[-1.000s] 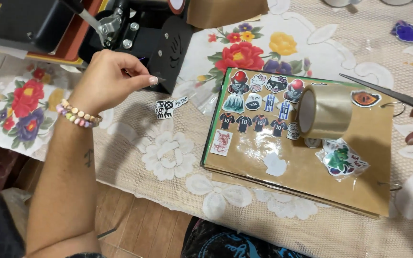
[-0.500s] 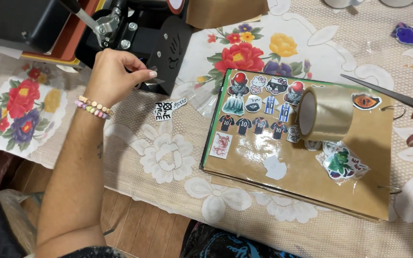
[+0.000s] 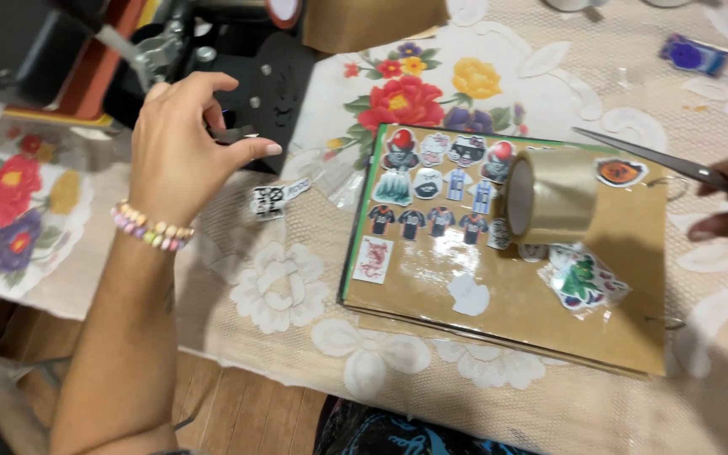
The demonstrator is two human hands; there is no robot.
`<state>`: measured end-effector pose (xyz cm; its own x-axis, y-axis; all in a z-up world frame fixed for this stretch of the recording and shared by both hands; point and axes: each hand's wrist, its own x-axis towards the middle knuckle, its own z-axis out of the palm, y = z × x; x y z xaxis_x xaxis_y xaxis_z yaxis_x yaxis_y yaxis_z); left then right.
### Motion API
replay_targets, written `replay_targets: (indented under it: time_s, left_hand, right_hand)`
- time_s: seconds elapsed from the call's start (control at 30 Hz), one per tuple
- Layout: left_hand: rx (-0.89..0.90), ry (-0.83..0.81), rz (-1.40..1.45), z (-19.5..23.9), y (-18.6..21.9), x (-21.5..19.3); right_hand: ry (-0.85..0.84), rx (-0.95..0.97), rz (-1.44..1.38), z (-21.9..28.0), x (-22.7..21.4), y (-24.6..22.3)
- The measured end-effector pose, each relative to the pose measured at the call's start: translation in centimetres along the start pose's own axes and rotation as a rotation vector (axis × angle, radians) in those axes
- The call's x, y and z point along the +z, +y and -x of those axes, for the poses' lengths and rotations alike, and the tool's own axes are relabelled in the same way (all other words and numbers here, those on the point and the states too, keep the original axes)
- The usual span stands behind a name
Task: Cutting out individual stickers from a sheet and taping them into a collection binder.
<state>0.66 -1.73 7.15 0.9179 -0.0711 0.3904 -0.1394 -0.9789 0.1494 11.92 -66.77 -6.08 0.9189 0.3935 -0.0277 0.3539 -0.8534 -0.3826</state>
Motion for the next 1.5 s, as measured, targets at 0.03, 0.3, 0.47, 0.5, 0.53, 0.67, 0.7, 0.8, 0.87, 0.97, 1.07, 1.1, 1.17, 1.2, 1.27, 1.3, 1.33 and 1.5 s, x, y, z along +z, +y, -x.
replay_targets:
  time_s: [0.03,0.3,0.47,0.5,0.53,0.67,0.7,0.8,0.87,0.97,1.07,1.1,1.17,1.2,1.27,1.3,1.33,1.5]
  left_hand:
    - [0.151,0.065,0.098,-0.1,1.2,-0.3]
    - [0.695,0.096,0.549,-5.8,20.2,2.4]
    - [0.703,0.044,0.474,-9.3,25.3,6.7]
    - [0.708,0.029,0.496,-9.6,25.3,7.0]
    - [0.712,0.01,0.516,-9.8,25.4,7.4]
    - [0.689,-0.103,0.469,-9.9,25.4,7.4]
    - [0.702,-0.088,0.469,-9.9,25.4,7.9]
    - [0.704,-0.065,0.459,-10.0,25.3,8.2]
    - [0.693,-0.062,0.458,-10.1,25.2,8.0]
    - [0.684,-0.037,0.525,-10.0,24.7,7.7]
    - [0.718,0.014,0.499,-10.2,24.6,7.7]
    - [0.763,0.054,0.484,-10.3,24.5,7.8]
    - [0.805,0.089,0.473,-10.2,24.5,7.9]
    - [0.831,0.086,0.474,-10.2,24.4,7.7]
    - [0.855,0.079,0.475,-10.1,24.2,7.4]
    - [0.867,0.052,0.497,-10.1,24.2,7.2]
    - [0.881,0.027,0.521,-10.1,24.2,7.0]
    - [0.929,-0.013,0.542,-10.5,23.9,7.0]
  right_hand:
    - [0.069,-0.237,0.068,-0.2,-0.9,-1.0]
    - [0.221,-0.425,0.099,1.6,-6.8,-11.6]
    - [0.237,-0.41,0.241,2.6,-8.2,-13.8]
    - [0.249,-0.418,0.312,2.7,-8.3,-14.0]
    - [0.259,-0.425,0.379,2.9,-8.3,-14.2]
    - [0.305,-0.41,0.533,3.6,-8.1,-14.6]
    - [0.313,-0.42,0.585,3.7,-8.1,-14.7]
    - [0.366,-0.452,0.595,4.4,-8.3,-14.8]
    - [0.402,-0.469,0.553,5.1,-8.5,-13.5]
    - [0.384,-0.351,0.253,5.3,-8.4,-10.8]
    - [0.216,-0.314,0.104,4.4,-8.5,-11.6]
    - [0.157,-0.234,0.05,4.5,-8.5,-12.9]
    - [0.093,-0.15,-0.005,4.5,-8.6,-15.0]
    - [0.074,-0.16,0.055,4.3,-8.6,-15.8]
    - [0.053,-0.17,0.113,3.7,-8.7,-16.9]
    - [0.039,-0.174,0.144,3.3,-8.7,-17.1]
    - [0.028,-0.176,0.177,3.0,-8.8,-17.2]
    - [-0.013,-0.203,0.237,2.0,-8.6,-17.2]
